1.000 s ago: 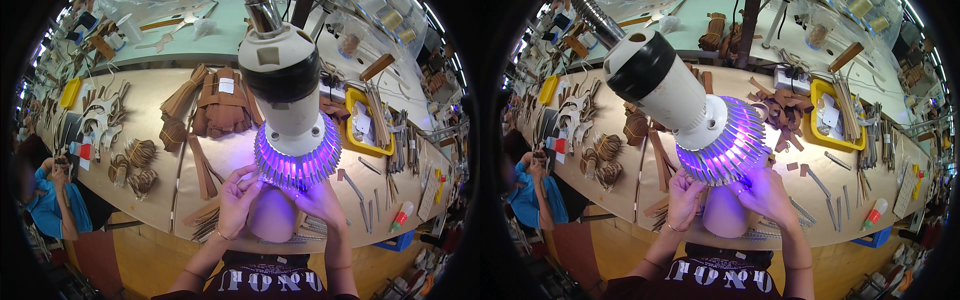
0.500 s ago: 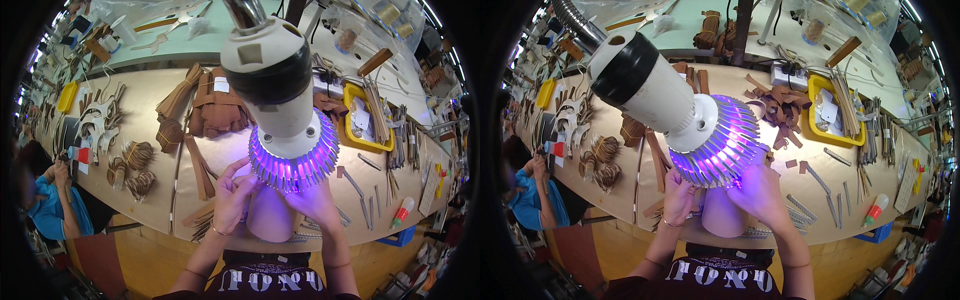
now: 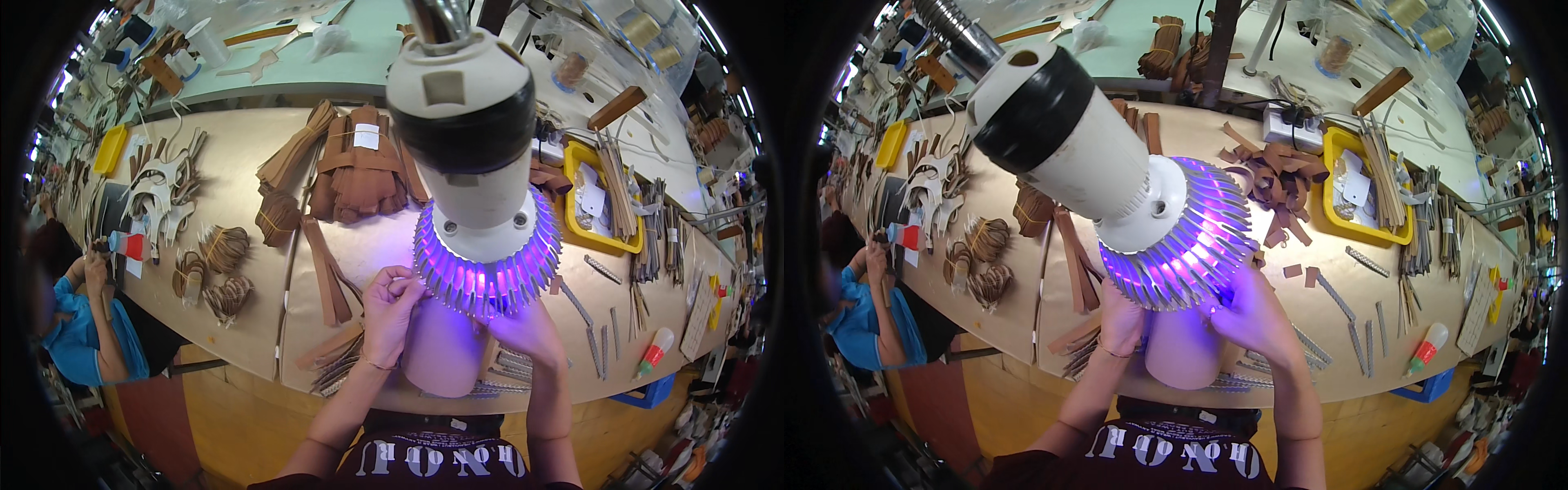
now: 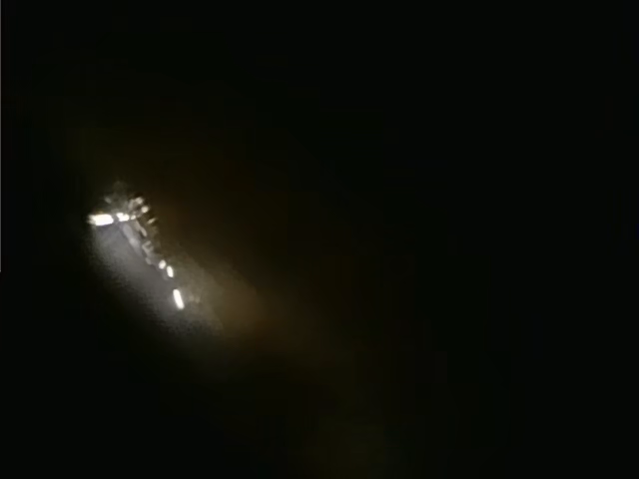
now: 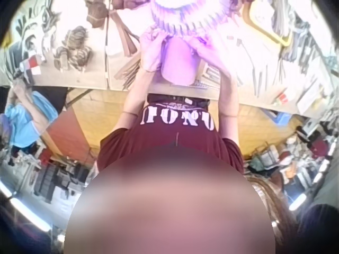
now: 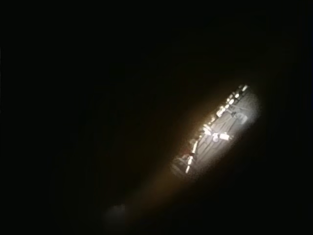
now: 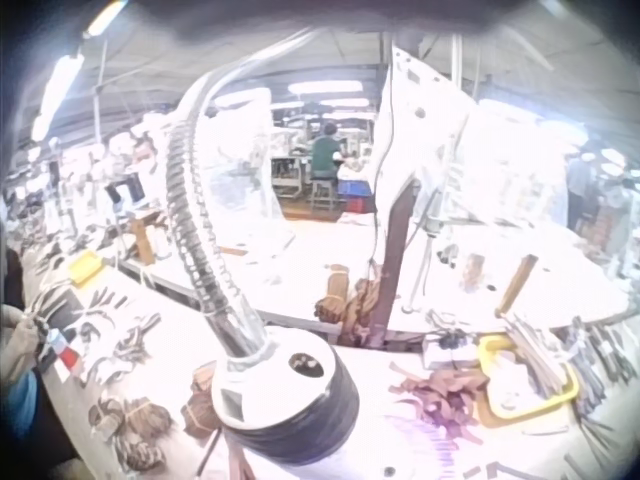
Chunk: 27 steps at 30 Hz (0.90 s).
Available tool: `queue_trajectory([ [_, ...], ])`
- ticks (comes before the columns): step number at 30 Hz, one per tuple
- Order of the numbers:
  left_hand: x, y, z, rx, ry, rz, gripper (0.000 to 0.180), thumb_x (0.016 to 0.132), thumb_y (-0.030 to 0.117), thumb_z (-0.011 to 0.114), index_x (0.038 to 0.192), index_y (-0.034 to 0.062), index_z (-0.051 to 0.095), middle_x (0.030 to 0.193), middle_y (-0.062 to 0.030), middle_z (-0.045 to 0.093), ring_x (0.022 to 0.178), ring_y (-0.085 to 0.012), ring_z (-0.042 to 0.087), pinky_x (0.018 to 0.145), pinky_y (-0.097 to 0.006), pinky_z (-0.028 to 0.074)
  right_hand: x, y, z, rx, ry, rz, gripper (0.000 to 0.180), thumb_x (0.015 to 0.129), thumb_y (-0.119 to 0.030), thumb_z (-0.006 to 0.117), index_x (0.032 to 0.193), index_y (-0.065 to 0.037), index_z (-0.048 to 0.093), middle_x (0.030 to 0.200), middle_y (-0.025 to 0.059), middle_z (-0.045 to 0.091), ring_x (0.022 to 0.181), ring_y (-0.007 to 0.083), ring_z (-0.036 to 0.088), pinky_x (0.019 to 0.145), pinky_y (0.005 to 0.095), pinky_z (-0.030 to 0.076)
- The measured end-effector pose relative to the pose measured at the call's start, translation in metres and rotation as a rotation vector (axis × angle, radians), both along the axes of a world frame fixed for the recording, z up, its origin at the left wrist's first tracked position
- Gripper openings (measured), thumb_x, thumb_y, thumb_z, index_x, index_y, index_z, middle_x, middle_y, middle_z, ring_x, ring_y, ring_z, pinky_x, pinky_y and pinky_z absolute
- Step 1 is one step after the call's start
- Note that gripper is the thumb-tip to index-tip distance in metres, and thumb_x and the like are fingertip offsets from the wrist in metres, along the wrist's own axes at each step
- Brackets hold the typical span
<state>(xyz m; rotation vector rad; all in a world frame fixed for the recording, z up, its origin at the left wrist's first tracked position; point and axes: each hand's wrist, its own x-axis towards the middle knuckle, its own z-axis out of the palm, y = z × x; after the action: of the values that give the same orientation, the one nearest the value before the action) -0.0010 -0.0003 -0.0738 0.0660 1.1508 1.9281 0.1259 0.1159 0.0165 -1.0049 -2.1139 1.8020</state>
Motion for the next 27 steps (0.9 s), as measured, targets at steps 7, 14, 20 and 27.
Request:
queue_trajectory([
  [7,0.004,0.000,-0.003,-0.030,-0.052,0.012,0.017,0.088,0.000,0.065,0.100,0.0037,0.053,0.083,-0.0050,0.067,0.075,-0.0092,0.064,0.071,-0.020,0.051,-0.005,0.000,0.006,-0.174,-0.038,-0.056,0.025,0.086,-0.005,0.061,0.110,0.003,0.059,0.077,0.0023,0.061,0.065,0.0075,0.056,0.056,0.0256,0.047],
  [14,0.004,0.004,-0.003,-0.025,0.000,0.028,0.018,0.087,0.000,0.067,0.094,0.0052,0.051,0.083,-0.0043,0.067,0.073,-0.0060,0.060,0.068,-0.018,0.049,-0.002,-0.003,0.003,-0.095,-0.036,-0.035,0.018,0.088,-0.005,0.062,0.103,0.003,0.062,0.076,0.0027,0.062,0.065,0.0082,0.058,0.055,0.0263,0.047],
  [20,0.010,0.007,-0.003,-0.062,0.180,0.080,0.019,0.087,0.000,0.068,0.094,0.0042,0.051,0.085,-0.0051,0.066,0.074,-0.0047,0.057,0.067,-0.018,0.048,-0.002,-0.005,0.000,-0.150,-0.020,-0.101,0.015,0.085,0.000,0.060,0.099,0.004,0.063,0.072,0.0034,0.062,0.062,0.0089,0.058,0.055,0.0263,0.048],
  [27,0.010,0.000,0.007,-0.278,0.831,0.027,0.015,0.080,-0.003,0.069,0.094,-0.0030,0.065,0.090,-0.0126,0.067,0.081,-0.0152,0.065,0.074,-0.024,0.051,0.002,-0.002,-0.004,-0.143,-0.060,-0.047,0.017,0.083,-0.001,0.059,0.099,0.004,0.062,0.075,0.0035,0.062,0.063,0.0088,0.058,0.055,0.0263,0.048],
])
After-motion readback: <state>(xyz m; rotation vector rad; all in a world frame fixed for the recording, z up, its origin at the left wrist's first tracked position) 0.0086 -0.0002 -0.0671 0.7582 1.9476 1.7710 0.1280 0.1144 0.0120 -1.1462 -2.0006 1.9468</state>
